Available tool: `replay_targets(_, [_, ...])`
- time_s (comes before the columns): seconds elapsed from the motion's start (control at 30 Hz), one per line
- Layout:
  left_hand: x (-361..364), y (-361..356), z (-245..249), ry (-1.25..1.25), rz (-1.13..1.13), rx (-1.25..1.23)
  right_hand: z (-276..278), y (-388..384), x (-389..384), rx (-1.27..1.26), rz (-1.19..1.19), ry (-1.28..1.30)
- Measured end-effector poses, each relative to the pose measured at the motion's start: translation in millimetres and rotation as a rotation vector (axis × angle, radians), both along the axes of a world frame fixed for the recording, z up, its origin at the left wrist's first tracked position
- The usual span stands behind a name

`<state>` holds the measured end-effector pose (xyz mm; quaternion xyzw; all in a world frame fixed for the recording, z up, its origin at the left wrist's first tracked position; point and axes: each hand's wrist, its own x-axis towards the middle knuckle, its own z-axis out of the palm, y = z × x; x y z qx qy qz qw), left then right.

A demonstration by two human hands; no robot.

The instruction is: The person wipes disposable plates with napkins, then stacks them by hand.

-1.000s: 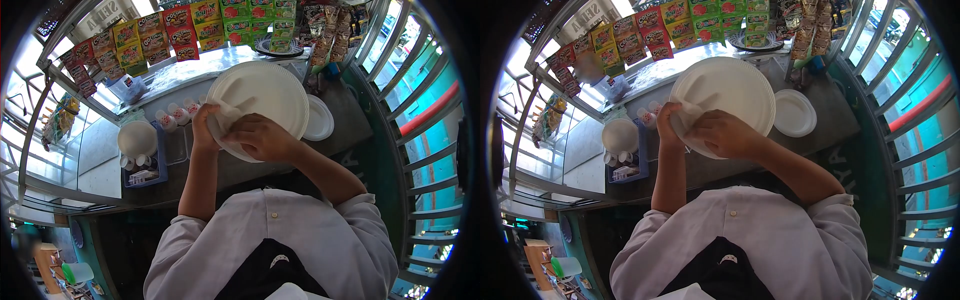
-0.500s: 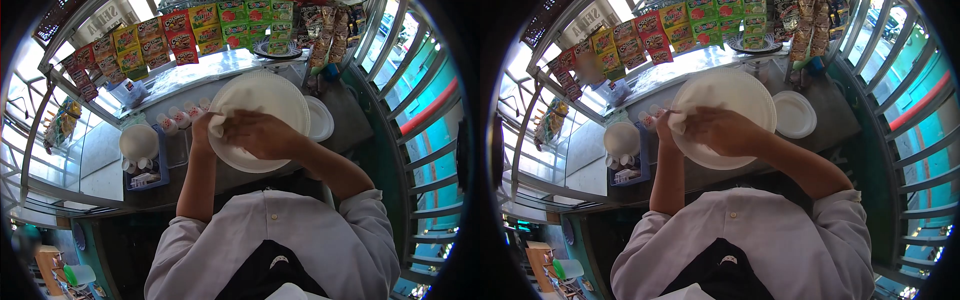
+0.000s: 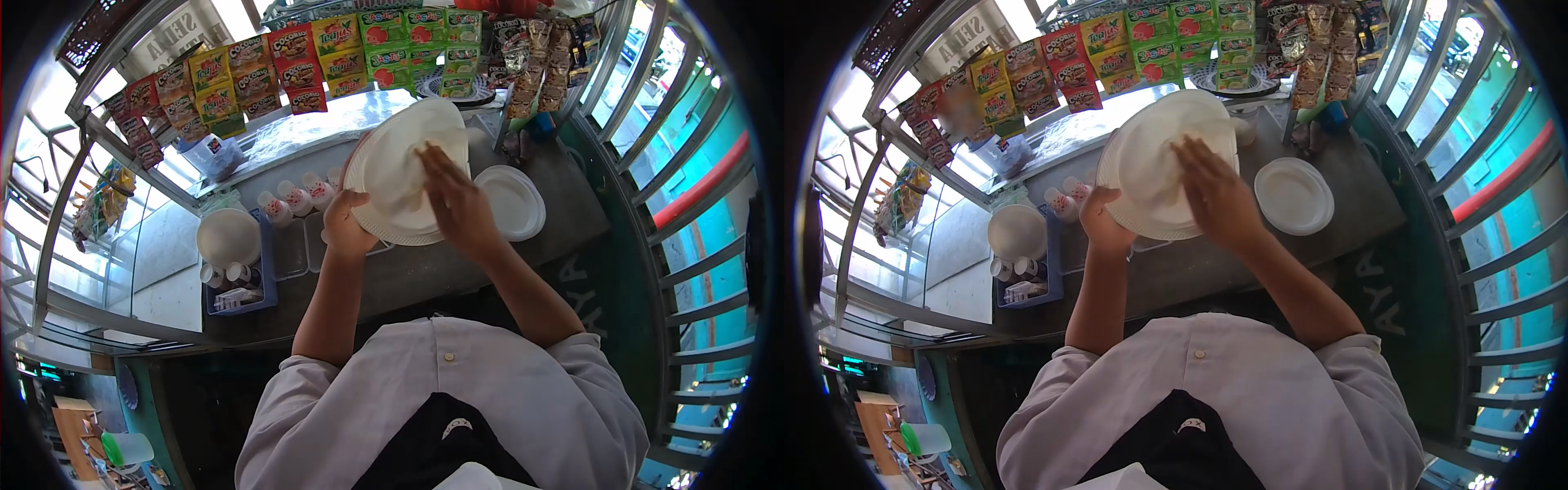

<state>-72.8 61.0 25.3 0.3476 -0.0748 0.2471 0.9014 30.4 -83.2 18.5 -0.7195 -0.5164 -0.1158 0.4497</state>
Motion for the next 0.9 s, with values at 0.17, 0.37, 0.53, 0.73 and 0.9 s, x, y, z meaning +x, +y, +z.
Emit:
replay_targets(0.17, [3.4, 23.6, -49.9, -0.205, -0.371, -0.233, 10.8, 5.8, -18.6, -0.123, 0.289, -0.345])
replay_targets(0.37, [9.5, 26.8, -20.9, 0.355, -0.209, 0.217, 23.6, -6.7, 6.0, -0.517, 0.251, -0.462])
replay_targets(0.53, [17.3, 14.8, -13.7, 0.219, -0.093, 0.082, -1.4, 11.7, 0.5, -0.065, 0.162, -0.417])
replay_targets(0.73, [5.6, 21.4, -0.8, 0.135, 0.071, 0.232, -21.4, -4.7, 1.3, -0.276, 0.327, -0.393])
replay_targets(0.9, [4.1, 24.9, -4.1, 0.170, 0.255, 0.471, -31.2, -13.2, 45.1, -0.549, 0.103, -0.408])
